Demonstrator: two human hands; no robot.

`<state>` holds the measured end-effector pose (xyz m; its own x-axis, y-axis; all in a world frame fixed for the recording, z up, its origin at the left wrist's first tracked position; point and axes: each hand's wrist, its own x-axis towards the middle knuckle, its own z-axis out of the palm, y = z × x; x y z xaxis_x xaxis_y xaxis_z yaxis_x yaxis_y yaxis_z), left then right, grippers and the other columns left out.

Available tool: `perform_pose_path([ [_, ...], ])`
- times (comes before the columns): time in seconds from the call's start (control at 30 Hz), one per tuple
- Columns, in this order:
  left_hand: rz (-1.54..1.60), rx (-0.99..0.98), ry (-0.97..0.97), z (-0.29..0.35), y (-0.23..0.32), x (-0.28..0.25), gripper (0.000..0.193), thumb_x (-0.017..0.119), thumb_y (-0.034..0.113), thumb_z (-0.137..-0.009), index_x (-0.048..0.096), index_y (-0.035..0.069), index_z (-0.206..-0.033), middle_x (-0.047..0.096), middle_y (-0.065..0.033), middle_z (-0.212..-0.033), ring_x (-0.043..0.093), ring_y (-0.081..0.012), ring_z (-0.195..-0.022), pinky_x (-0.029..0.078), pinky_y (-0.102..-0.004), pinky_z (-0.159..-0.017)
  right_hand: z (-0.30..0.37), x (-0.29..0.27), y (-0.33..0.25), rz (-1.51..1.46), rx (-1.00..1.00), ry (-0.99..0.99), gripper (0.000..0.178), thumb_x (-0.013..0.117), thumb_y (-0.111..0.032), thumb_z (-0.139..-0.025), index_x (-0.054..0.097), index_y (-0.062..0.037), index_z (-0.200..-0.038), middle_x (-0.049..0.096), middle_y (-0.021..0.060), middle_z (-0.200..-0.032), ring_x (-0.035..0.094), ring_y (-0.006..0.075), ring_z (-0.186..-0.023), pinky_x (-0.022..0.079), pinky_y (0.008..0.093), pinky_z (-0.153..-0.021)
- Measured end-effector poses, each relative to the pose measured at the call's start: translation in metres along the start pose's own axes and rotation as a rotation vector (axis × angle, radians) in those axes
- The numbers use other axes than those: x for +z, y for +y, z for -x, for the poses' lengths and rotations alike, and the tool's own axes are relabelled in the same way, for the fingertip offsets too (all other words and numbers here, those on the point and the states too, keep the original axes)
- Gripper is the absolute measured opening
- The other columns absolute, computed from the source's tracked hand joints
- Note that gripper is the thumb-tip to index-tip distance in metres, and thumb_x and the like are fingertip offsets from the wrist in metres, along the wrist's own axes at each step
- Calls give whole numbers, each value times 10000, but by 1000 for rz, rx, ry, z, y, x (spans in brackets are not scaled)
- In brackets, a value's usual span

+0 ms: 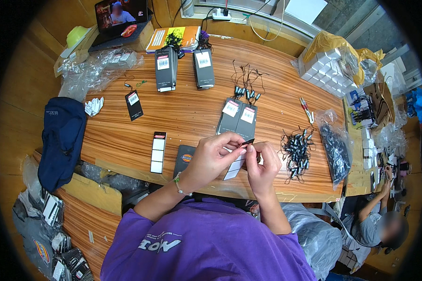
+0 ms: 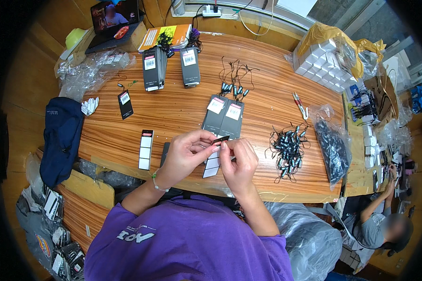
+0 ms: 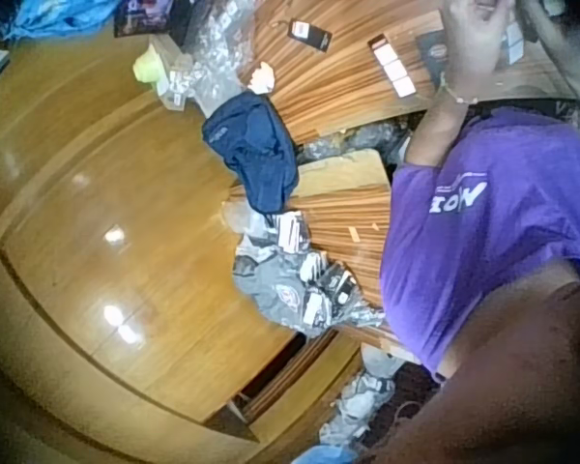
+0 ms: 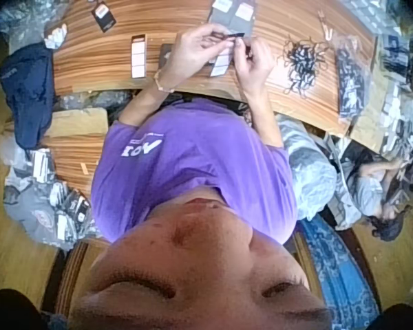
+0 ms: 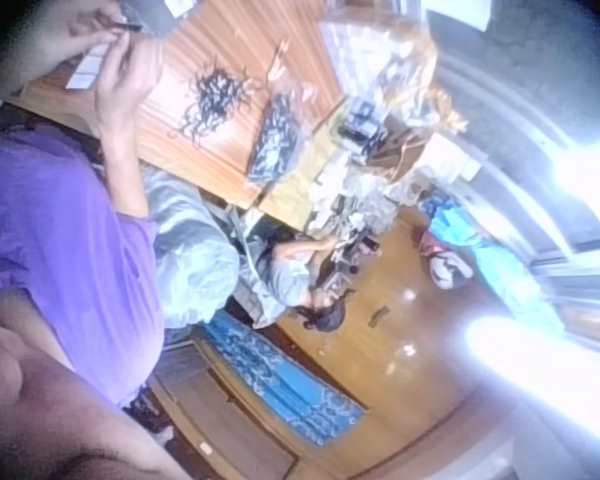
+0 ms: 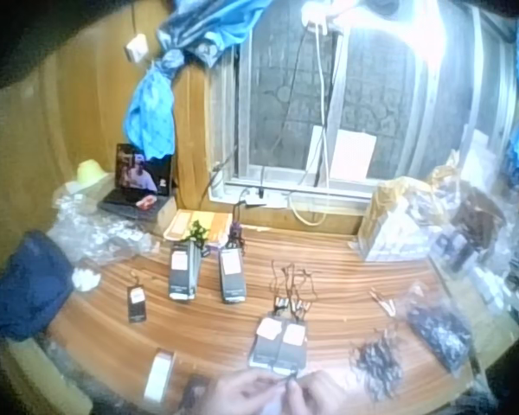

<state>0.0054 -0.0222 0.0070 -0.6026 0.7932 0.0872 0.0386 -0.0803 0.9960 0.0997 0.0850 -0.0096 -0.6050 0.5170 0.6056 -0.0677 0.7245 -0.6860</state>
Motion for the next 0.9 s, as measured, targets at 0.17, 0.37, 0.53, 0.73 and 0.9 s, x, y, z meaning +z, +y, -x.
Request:
perform_pose_path([
  [0.17,-71,64,17,2,-1,4,142,615,-24,-802,582,-52,-937,631,-86,-910,616,-95,-791,513,-190,-657,1,-1,1,15,-14,27,114,620,42,-730,530,-1,-675,503,91,-578,468,200,-488,362,300,-454],
  [0.37,117,-60,16,1,-3,3,148,619,-26,-798,594,-44,-943,634,-80,-916,615,-94,-799,513,-195,-679,-1,-1,2,40,-82,24,118,624,55,-704,528,-6,-672,508,91,-584,471,217,-505,370,315,-472],
  [0.53,269,-63,62,-1,-14,5,148,624,-25,-798,599,-40,-943,642,-83,-891,610,-86,-789,512,-191,-688,-1,2,6,42,-92,20,118,622,56,-701,526,-8,-677,515,91,-592,474,221,-509,373,319,-478],
  [0.73,218,-60,64,-3,-16,7,131,631,-22,-794,597,-37,-920,640,-77,-872,607,-86,-789,511,-190,-687,-1,4,8,24,-58,50,119,617,51,-708,519,-8,-678,497,89,-579,460,212,-492,366,314,-462],
  [0.9,365,-84,17,-5,-22,6,106,639,-21,-788,594,-25,-884,638,-73,-868,607,-86,-803,511,-196,-710,-1,3,8,31,-60,43,113,610,49,-721,519,-3,-678,496,89,-579,461,195,-489,365,299,-457],
])
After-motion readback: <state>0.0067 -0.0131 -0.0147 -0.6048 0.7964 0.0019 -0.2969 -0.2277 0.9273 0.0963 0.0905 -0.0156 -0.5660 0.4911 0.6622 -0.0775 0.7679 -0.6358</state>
